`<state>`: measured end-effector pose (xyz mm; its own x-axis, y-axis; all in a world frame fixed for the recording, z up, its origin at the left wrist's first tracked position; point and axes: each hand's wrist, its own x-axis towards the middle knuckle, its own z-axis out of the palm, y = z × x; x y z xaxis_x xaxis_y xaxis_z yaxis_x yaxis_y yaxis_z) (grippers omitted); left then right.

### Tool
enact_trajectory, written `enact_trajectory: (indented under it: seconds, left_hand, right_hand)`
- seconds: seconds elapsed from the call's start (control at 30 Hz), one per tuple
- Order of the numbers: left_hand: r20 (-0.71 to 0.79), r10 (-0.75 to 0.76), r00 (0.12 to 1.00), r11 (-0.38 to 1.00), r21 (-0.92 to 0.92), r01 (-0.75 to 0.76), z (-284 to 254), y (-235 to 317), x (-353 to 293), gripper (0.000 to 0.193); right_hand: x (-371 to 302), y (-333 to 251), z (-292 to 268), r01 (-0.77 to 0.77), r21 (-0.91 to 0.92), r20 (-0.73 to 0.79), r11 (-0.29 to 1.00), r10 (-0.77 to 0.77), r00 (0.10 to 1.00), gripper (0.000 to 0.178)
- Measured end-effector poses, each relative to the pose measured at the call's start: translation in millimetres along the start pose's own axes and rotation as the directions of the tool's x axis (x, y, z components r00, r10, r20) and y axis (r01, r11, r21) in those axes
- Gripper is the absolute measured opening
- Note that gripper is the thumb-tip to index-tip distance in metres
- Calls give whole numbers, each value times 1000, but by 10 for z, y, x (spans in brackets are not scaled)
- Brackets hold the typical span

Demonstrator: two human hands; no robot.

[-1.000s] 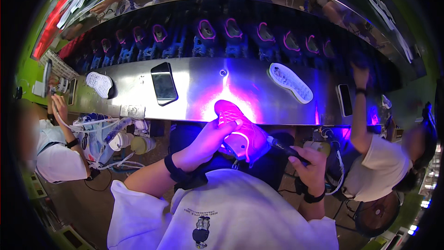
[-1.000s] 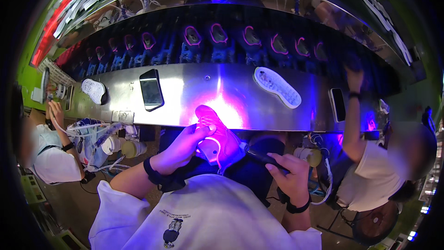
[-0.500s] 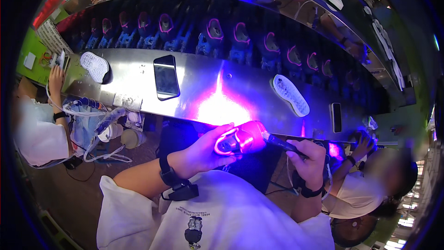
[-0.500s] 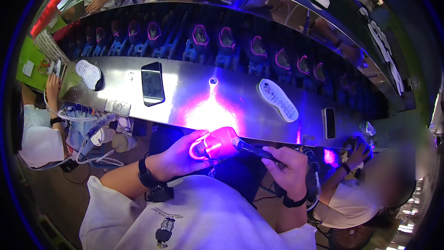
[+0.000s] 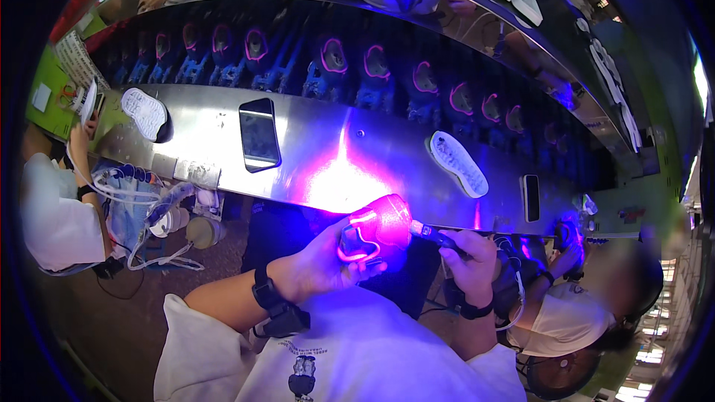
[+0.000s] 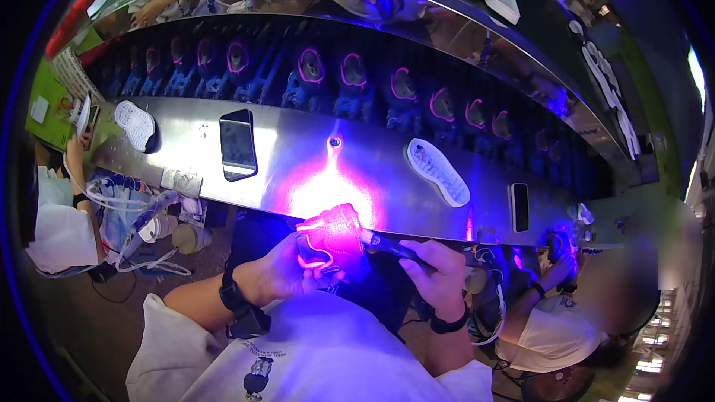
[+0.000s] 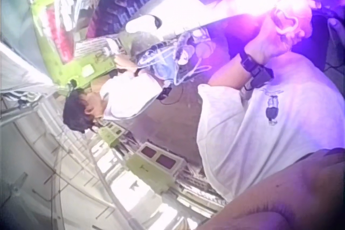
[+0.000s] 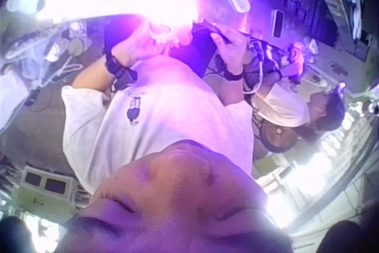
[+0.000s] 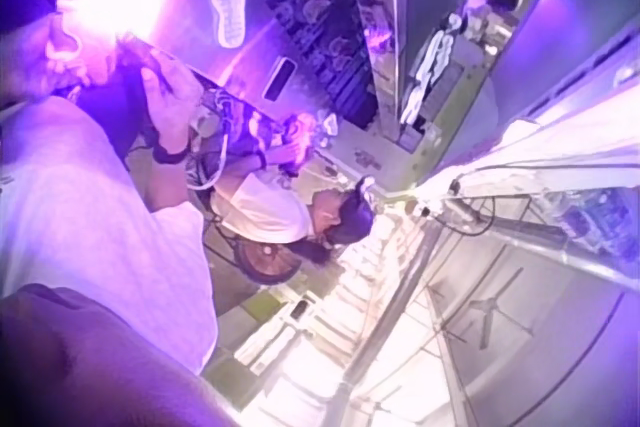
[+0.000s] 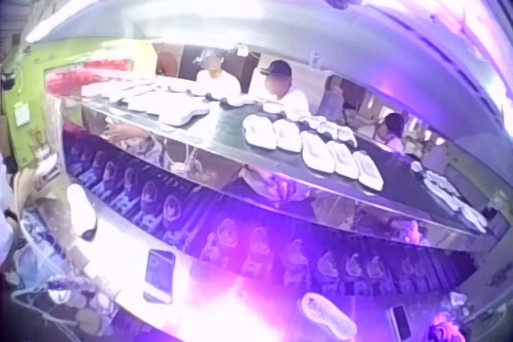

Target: Assembling and finishing shoe components on a production line using a handheld heat tool.

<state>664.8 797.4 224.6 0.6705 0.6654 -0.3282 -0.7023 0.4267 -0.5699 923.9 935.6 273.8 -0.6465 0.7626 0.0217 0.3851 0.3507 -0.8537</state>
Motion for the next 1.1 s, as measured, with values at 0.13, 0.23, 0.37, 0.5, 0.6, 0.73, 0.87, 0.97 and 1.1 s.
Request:
enact_trajectory:
  seconds: [0.13,0.23,0.37,0.5,0.6,0.73,0.87,0.97,1.1]
  left_hand:
    - [-71,-4,997,1000,-13,3,132,-132,50,65]
    - [34,-85,996,996,-20,86,209,-192,165,61]
    - [-3,74,997,983,171,-73,185,-226,280,55]
    - [-25,83,996,985,155,-78,288,-294,320,55]
    - [141,-136,981,982,-111,152,164,-269,394,73]
    - [125,-162,979,970,-163,182,234,-356,420,81]
    - [83,-155,984,973,-160,167,332,-423,423,61]
    - [95,-142,985,974,-163,157,313,-456,392,62]
    - [131,-158,979,987,-3,160,162,-384,381,60]
  right_hand:
    - [-240,144,112,-1,82,-53,997,5,999,32]
    - [-447,247,180,-26,211,-135,977,56,989,30]
    - [-299,29,-168,-35,26,-188,999,39,981,28]
    - [-90,-44,-385,3,-28,-236,1000,-9,972,29]
    - [-61,-49,-457,-15,-24,-88,1000,13,996,31]
    - [-127,81,-427,25,75,-101,997,-17,995,31]
    - [-170,143,-421,58,51,-108,997,-52,993,31]
    - [-209,144,-404,68,45,-104,997,-63,993,32]
    - [-406,276,-286,2,140,-79,990,9,997,29]
